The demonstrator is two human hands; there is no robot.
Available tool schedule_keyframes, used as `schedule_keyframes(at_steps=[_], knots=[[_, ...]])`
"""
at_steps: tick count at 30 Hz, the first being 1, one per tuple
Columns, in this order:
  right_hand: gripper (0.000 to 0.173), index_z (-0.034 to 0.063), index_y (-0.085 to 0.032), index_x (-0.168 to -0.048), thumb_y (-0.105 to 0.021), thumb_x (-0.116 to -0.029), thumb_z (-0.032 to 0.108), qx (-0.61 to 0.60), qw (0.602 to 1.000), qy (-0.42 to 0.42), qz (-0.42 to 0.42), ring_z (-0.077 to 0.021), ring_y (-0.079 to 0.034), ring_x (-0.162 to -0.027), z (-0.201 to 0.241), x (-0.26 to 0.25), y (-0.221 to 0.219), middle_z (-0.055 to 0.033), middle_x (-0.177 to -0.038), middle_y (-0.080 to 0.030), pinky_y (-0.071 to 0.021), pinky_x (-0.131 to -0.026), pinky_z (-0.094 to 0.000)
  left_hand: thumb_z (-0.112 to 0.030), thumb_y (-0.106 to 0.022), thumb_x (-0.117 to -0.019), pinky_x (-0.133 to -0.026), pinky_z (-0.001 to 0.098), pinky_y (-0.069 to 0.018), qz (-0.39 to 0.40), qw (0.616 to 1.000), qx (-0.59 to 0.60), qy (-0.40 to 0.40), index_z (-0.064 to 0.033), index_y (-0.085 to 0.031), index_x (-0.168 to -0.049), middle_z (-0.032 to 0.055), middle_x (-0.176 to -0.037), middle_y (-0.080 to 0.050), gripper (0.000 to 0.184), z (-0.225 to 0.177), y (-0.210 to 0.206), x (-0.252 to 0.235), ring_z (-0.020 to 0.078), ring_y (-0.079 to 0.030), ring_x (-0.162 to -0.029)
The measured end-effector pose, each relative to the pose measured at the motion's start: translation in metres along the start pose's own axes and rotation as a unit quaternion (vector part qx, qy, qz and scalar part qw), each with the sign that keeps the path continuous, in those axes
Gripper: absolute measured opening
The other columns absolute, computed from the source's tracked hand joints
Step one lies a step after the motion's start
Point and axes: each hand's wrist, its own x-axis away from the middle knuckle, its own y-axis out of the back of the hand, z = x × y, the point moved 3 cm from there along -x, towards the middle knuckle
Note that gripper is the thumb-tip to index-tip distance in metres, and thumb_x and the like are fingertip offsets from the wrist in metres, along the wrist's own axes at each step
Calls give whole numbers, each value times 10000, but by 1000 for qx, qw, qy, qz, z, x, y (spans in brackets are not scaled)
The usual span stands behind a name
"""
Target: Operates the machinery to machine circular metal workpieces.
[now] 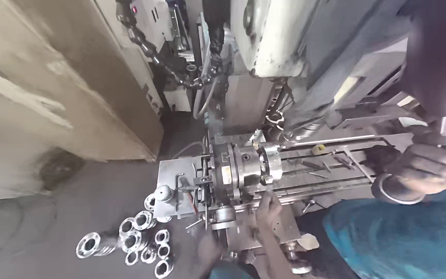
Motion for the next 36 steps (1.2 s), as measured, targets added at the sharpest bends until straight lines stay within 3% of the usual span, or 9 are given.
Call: schedule_keyframes(at_steps=[9, 14, 17, 19, 21, 25, 30, 33, 36], knots=[[396, 134, -623, -742, -486, -1057, 331, -98, 991, -39, 80, 31, -494, -480, -15, 75, 85, 119, -581, -540, -450, -462, -176, -489, -316, -1098, -874, 513, -581, 214, 976, 46, -2, -24, -684, -1152, 144, -1051, -729, 595, 19, -94, -53, 277, -716, -947], [367, 201, -658, -808, -492, -1068, 399, -87, 987, -63, 121, 61, -483, -477, -12, 98, 118, 160, -584, -538, -452, -462, -148, -383, -466, -1064, -966, 475, -543, 213, 977, 4, 15, 50, -577, -1356, 221, -1246, -665, 534, 7, -39, -34, 283, -679, -1078], [342, 212, -667, -789, -486, -1058, 319, -92, 983, -99, 123, 55, -500, -490, -14, 107, 130, 165, -607, -582, -457, -467, -156, -254, -459, -1106, -865, 415, -548, 173, 966, 148, 120, 23, -536, -1353, 170, -1093, -659, 379, 9, -6, -6, 244, -655, -918], [302, 198, -638, -765, -483, -1020, 246, -80, 976, -150, 137, 45, -468, -465, -23, 118, 135, 163, -575, -538, -430, -449, -164, -308, -435, -1105, -670, 370, -620, 227, 952, 197, 56, 26, -606, -1141, 101, -826, -709, 377, 16, 1, -2, 193, -710, -686], [235, 131, -661, -809, -506, -981, 169, -73, 953, -215, 202, 26, -509, -502, -32, 127, 133, 129, -606, -573, -468, -490, -185, -323, -476, -1083, -699, 377, -609, 263, 947, 181, -29, 30, -652, -1076, 82, -811, -705, 394, -1, -6, 3, 171, -695, -690], [222, 16, -687, -1062, -518, -992, 141, -78, 909, -239, 334, -1, -540, -587, -50, 141, 116, 43, -766, -651, -490, -545, -204, -320, -617, -1021, -872, 468, -575, 338, 923, 102, -156, 26, -561, -1307, 170, -1047, -691, 453, -22, -11, 4, 242, -695, -902], [252, -15, -666, -1139, -550, -983, 146, -19, 889, -288, 356, -42, -563, -597, -49, 152, 108, 5, -760, -644, -511, -565, -249, -313, -560, -1012, -805, 488, -582, 20, 991, 118, -64, -32, -715, -1072, 113, -908, -716, 326, 68, 33, -26, 237, -701, -823], [330, -9, -667, -1210, -628, -982, 226, 55, 871, -287, 396, -107, -645, -710, -43, 153, 97, -64, -874, -708, -570, -686, -333, -420, -476, -1070, -788, 442, -599, 72, 985, 155, -12, -66, -613, -1323, 115, -1056, -712, 456, 108, 22, -53, 223, -705, -857], [319, 22, -706, -1176, -627, -998, 275, 96, 868, -266, 407, -136, -648, -709, -42, 153, 82, -66, -844, -706, -568, -694, -374, -396, -391, -1113, -591, 317, -543, 144, 931, 334, 16, -43, -624, -1198, 67, -835, -663, 432, 102, -14, -65, 148, -617, -643]])
